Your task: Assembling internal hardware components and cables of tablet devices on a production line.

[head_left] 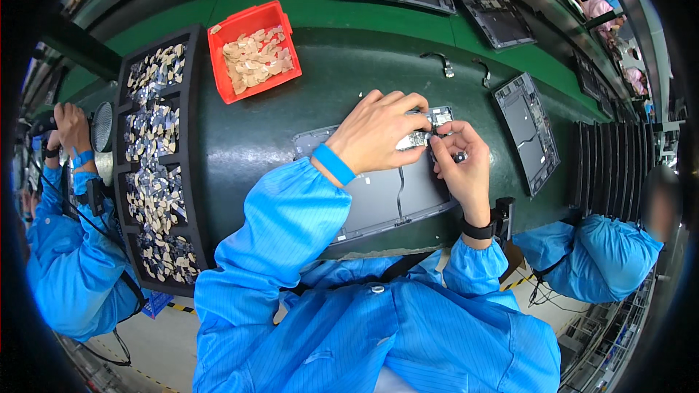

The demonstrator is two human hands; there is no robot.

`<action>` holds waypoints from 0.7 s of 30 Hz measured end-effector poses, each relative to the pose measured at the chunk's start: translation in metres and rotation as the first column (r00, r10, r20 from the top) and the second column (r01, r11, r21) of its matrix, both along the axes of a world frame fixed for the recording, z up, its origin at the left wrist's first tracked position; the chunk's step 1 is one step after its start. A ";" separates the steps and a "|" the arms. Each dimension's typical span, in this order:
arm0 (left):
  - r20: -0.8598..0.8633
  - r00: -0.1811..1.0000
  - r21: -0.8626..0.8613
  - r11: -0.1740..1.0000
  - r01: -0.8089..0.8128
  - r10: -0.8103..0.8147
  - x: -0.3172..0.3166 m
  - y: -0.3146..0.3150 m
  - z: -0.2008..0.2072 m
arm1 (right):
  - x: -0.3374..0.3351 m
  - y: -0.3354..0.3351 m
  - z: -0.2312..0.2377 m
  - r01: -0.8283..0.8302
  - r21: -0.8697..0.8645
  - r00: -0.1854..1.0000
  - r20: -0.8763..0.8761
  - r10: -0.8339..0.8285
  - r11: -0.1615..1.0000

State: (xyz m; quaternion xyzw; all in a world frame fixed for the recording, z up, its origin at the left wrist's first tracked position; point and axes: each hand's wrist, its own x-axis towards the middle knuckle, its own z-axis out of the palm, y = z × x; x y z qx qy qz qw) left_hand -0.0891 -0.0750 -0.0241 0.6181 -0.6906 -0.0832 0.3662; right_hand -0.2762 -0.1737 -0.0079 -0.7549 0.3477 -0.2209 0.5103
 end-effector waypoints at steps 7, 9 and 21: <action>-0.005 1.000 0.001 1.000 -0.007 0.007 -0.002 0.002 -0.001 | -0.001 0.005 0.002 0.044 0.017 0.997 0.058 -0.045 0.999; -0.009 1.000 0.000 1.000 -0.004 0.004 -0.003 0.002 0.000 | -0.001 0.007 0.000 0.064 0.027 0.993 0.098 -0.066 0.998; -0.010 1.000 0.001 1.000 0.002 -0.002 -0.001 0.002 0.001 | -0.004 0.000 -0.005 0.086 0.058 0.971 0.218 -0.097 0.995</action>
